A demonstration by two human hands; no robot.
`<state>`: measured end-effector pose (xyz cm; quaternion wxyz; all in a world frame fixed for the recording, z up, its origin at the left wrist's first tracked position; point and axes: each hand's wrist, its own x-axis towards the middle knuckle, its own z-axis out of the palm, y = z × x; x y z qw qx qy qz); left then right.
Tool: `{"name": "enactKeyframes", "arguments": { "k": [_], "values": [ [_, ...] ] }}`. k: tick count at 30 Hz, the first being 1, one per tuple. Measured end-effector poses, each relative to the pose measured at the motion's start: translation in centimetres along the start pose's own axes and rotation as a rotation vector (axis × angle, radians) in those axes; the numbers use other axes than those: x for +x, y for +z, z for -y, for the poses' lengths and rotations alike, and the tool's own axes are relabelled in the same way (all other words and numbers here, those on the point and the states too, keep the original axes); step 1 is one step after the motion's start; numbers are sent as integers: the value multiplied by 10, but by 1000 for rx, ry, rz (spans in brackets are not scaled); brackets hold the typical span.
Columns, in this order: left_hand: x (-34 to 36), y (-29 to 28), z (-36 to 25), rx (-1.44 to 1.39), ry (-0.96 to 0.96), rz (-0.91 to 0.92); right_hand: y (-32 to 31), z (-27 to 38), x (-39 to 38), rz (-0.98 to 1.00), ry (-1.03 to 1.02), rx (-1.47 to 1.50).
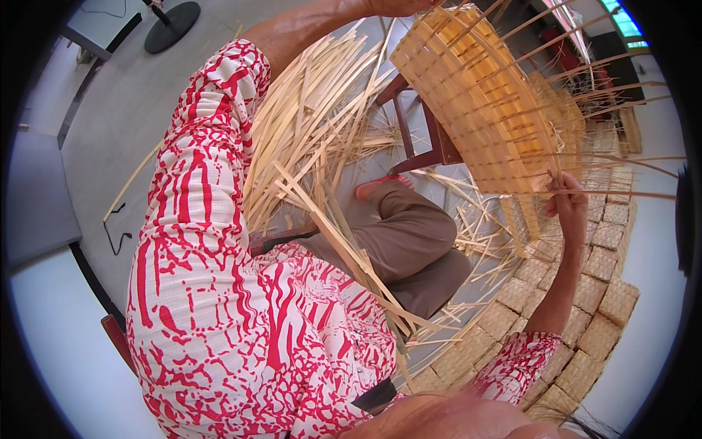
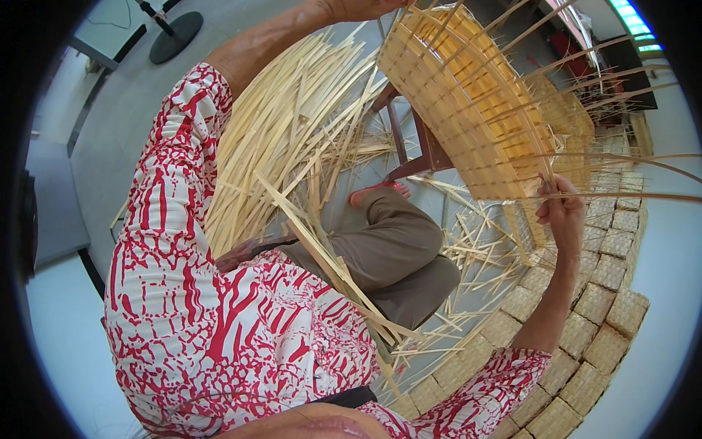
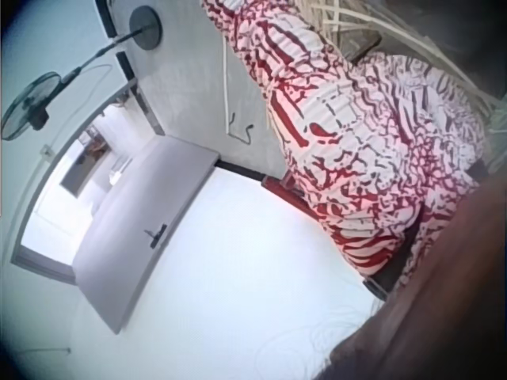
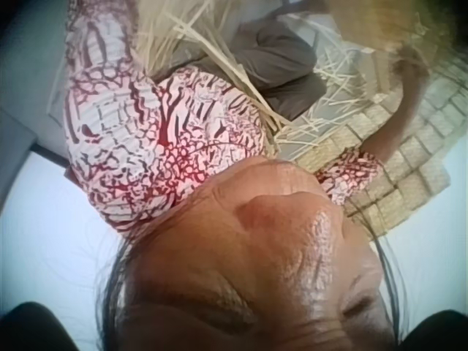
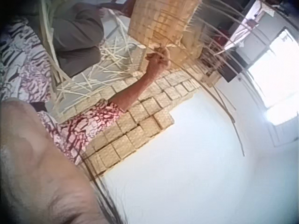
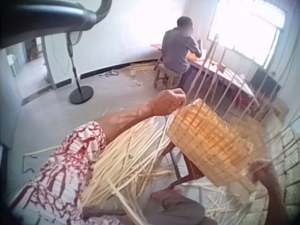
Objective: The person weaves a basket by hand, interlacing thin bamboo strips through a pre-formed frame. They repeatedly pass strips over and under the vertical ribs, tighten the weave, and adjust the basket's position on a small stool.
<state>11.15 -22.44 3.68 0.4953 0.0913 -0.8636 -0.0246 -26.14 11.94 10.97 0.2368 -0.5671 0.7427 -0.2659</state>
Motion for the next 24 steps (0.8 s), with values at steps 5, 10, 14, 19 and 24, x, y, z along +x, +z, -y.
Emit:
{"name": "enactKeyframes", "arguments": {
  "k": [5, 10, 14, 19, 24],
  "values": [
    [6, -11, 4, -392, -161, 188, -2, -8, 1, -3, 21, 44],
    [13, -15, 12, -385, -211, 291, -5, -10, -2, -5, -17, 17],
    [15, -16, 15, -349, -205, 333, -4, -8, -4, -14, -16, -45],
    [17, -16, 16, -317, -193, 368, -4, -7, -4, -6, -5, -113],
    [18, -15, 17, -292, -178, 399, -1, -4, -7, -42, -2, -69]
  ]
}}
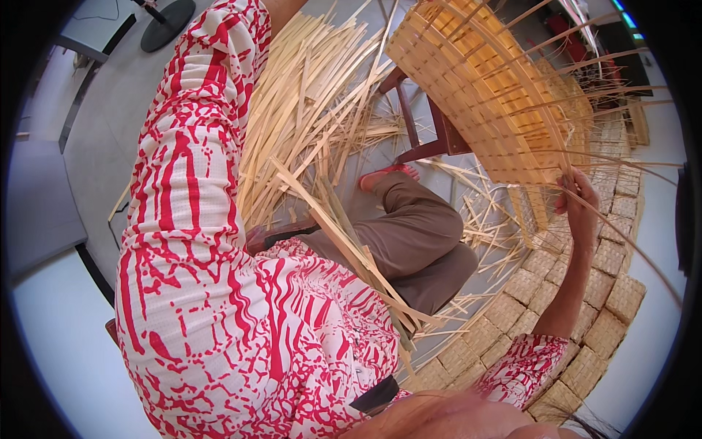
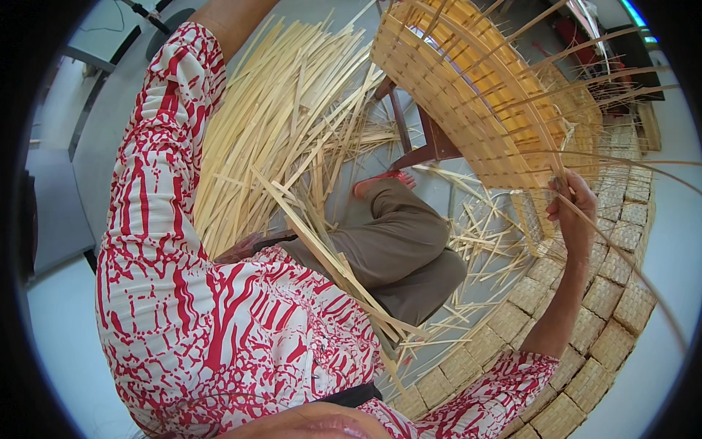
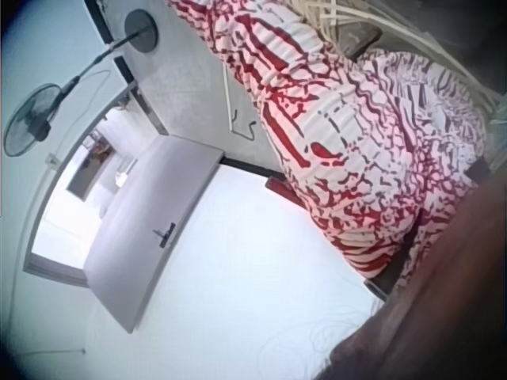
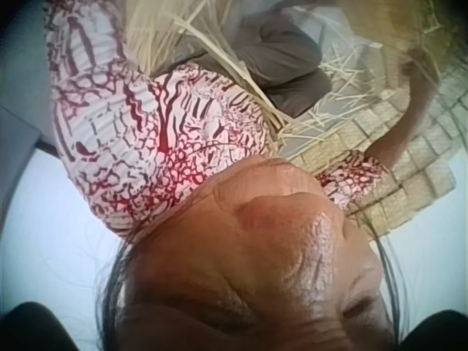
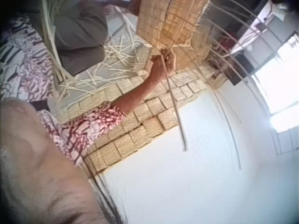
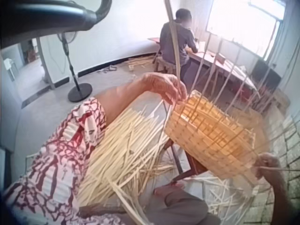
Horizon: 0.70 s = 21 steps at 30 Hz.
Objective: The person weaves a basket by hand, interlacing thin bamboo strips through a pre-formed frame. They repeatedly pass strips over and under the vertical ribs, tighten the weave, and adjust the basket's position on a small stool.
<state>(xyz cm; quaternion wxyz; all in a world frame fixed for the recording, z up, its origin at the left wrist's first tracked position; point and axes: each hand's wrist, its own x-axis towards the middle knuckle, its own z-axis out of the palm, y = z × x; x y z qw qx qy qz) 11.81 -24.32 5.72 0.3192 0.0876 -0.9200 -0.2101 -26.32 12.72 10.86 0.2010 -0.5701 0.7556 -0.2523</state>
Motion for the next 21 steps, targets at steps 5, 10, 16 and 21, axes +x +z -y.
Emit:
{"name": "enactKeyframes", "arguments": {
  "k": [5, 10, 16, 21],
  "values": [
    [1, -2, 1, 34, 5, 26, 0, -6, -1, -7, -32, 13],
    [2, -3, 1, 66, 6, 58, 0, -2, -1, -6, -72, -43],
    [9, -3, 2, 114, 27, 110, -3, -3, -1, 17, -152, -124],
    [10, -4, 3, 214, 73, 156, -7, -1, 1, 9, -123, -138]
  ]
}}
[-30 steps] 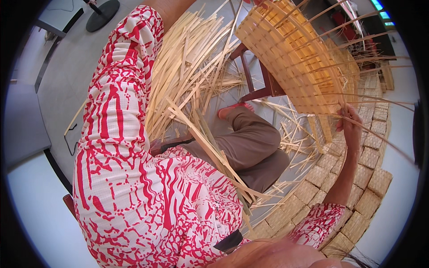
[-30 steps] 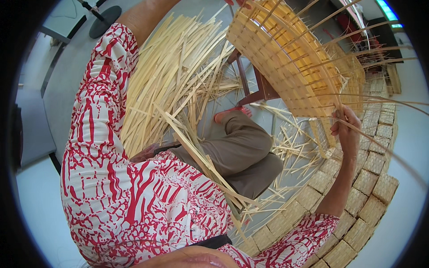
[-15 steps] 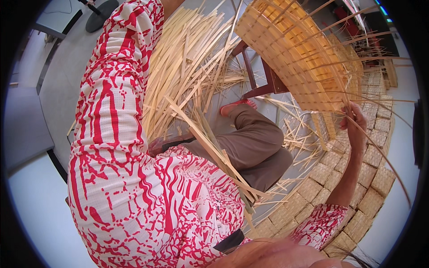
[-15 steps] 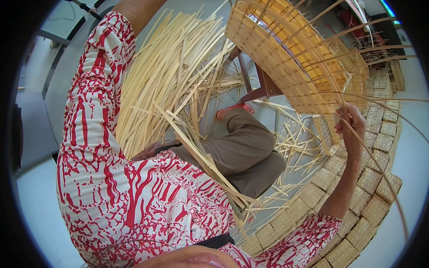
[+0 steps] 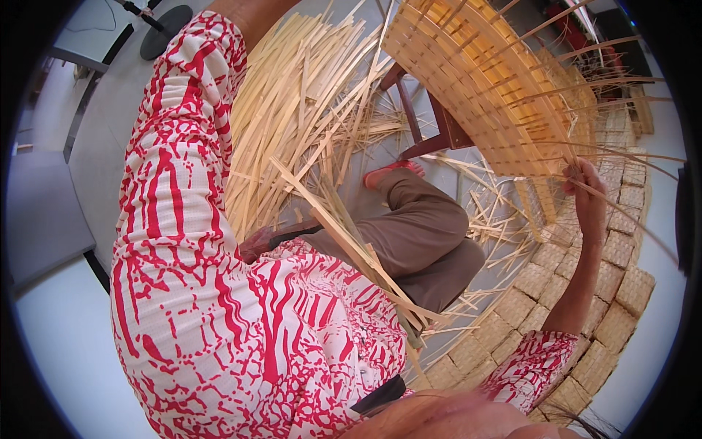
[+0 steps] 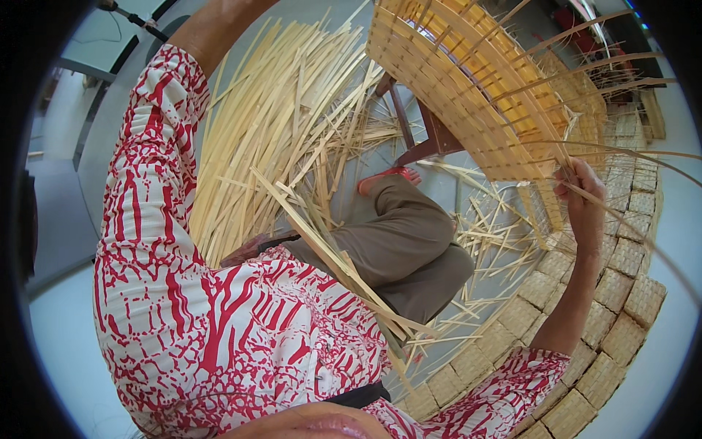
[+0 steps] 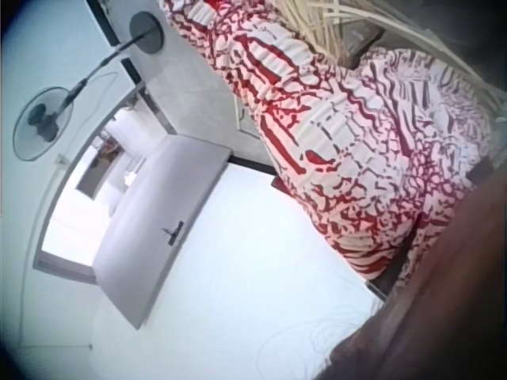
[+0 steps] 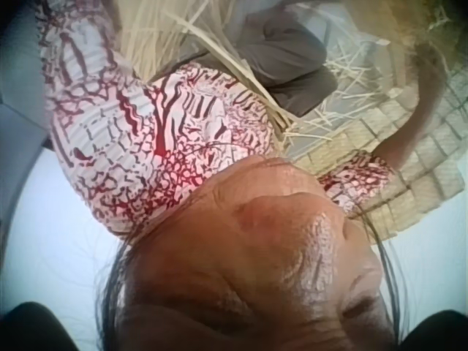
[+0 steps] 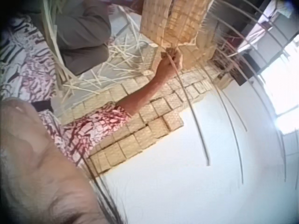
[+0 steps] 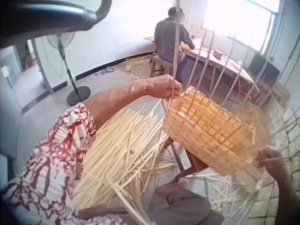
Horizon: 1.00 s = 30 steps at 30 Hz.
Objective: The person weaves a basket by hand, interlacing thin bamboo strips through a pre-formed frame. They repeatedly pass strips over and under the vertical ribs, tighten the weave, and adjust the basket's position on a small stool.
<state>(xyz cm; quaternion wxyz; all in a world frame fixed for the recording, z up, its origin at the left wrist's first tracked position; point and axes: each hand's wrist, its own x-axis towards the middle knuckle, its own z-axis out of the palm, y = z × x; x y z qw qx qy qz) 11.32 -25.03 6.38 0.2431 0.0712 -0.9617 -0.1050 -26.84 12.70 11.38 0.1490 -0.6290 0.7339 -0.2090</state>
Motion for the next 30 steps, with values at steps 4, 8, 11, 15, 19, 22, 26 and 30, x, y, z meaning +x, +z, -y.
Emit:
{"name": "enactKeyframes", "arguments": {
  "k": [4, 8, 11, 15, 19, 22, 26, 30],
  "values": [
    [-16, 17, 3, 133, 87, -173, -4, -8, -1, -51, -5, 57],
    [-18, 25, -6, 170, 63, -265, -21, -23, -19, -30, 15, 19],
    [-23, 19, -8, 151, 117, -248, -11, -25, -20, -44, -43, -44],
    [-28, 25, -16, 175, -5, -190, 17, -26, -15, -73, -134, -190],
    [-32, 33, -13, 77, -56, -167, 36, -41, -18, -173, -57, -114],
    [-35, 37, -11, -150, -207, -146, 39, -37, -18, -197, -36, 23],
    [-32, 34, -13, -372, -321, -119, 34, -57, -20, -175, -82, 61],
    [-35, 31, -11, -432, -302, -140, 26, -60, -23, -131, -50, 11]
  ]
}}
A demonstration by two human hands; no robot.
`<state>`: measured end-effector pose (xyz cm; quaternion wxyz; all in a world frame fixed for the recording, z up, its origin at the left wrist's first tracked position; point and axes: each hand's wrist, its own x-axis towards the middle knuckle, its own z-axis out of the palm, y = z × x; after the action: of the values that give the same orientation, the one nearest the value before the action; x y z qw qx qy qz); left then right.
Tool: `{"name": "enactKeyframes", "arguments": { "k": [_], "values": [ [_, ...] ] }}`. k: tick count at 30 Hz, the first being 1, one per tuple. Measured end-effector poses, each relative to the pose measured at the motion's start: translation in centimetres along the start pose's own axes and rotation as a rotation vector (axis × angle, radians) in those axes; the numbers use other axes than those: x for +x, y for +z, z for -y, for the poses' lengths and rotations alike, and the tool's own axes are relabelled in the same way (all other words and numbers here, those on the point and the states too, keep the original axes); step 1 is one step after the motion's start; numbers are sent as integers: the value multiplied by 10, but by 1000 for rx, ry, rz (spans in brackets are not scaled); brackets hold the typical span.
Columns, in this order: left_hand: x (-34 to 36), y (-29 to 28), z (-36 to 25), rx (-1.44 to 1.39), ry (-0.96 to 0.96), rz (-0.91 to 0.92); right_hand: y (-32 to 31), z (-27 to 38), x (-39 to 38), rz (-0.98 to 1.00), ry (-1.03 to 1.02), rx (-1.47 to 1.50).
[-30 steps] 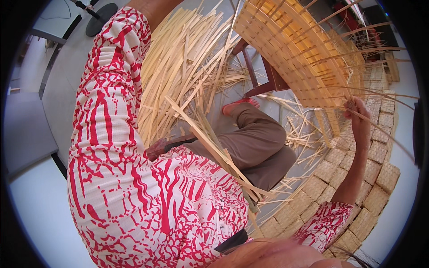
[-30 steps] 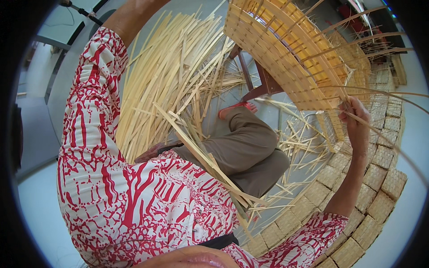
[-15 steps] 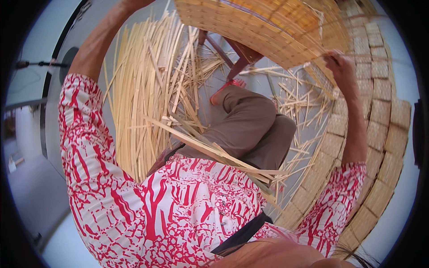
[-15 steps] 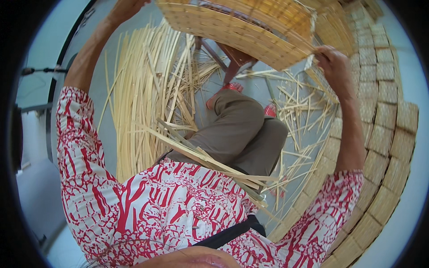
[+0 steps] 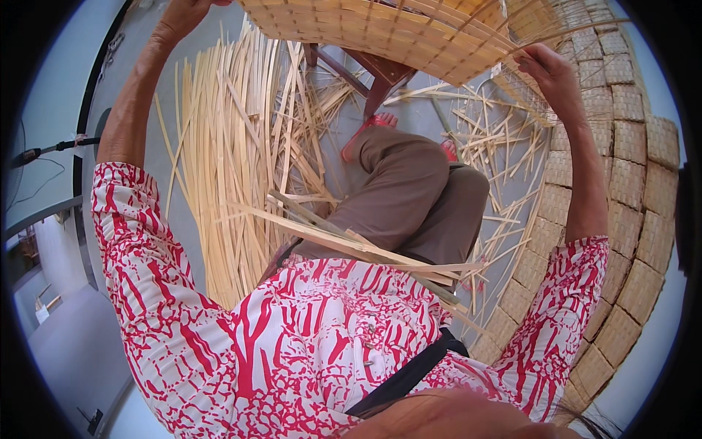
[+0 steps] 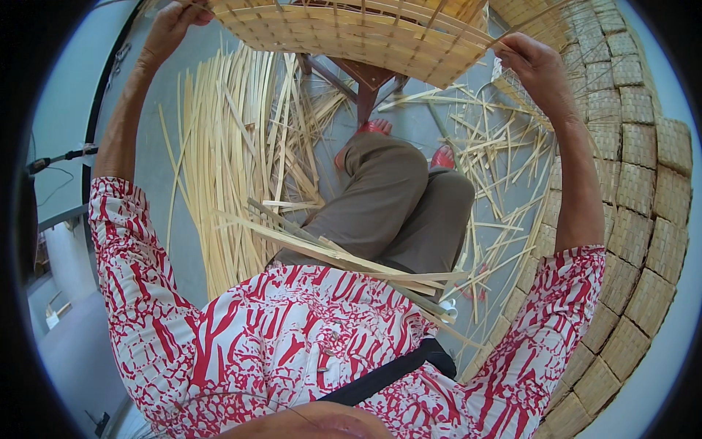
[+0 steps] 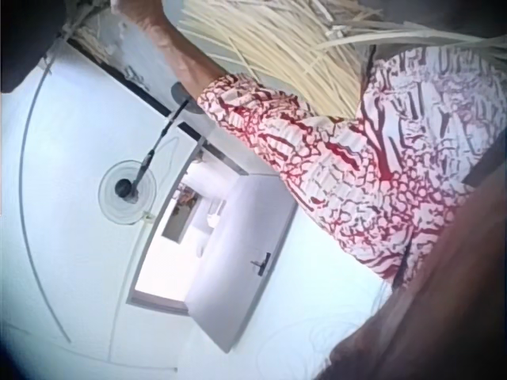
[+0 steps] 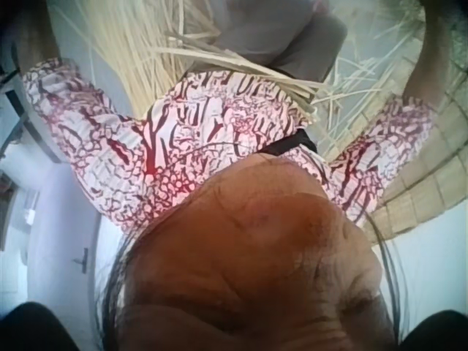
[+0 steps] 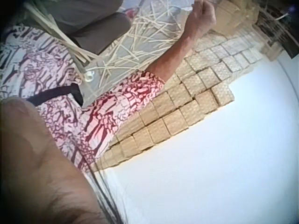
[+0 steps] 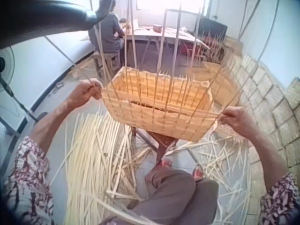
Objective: The person weaves a basket by hand, interlacing thin bamboo strips through a pre-formed frame. They repeatedly pass strips over and under the vertical ribs, tighten the weave, and adjust the basket's position on a small stool.
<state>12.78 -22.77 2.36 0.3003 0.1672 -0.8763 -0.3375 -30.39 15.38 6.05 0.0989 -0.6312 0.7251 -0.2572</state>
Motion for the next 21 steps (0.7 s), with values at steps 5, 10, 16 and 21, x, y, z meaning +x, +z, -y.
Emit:
{"name": "enactKeyframes", "arguments": {
  "k": [5, 10, 16, 21],
  "values": [
    [-3, 7, -10, 214, 37, -73, -1, 7, 2, 14, 131, -17],
    [-1, 15, 8, 27, 24, -172, -4, 7, -15, -64, 9, -169],
    [-18, 17, -1, 146, 137, -462, -1, 20, -12, -28, 95, -52],
    [-27, 26, -10, 93, 17, -575, 2, 27, -8, -72, -72, -234]
  ]
}}
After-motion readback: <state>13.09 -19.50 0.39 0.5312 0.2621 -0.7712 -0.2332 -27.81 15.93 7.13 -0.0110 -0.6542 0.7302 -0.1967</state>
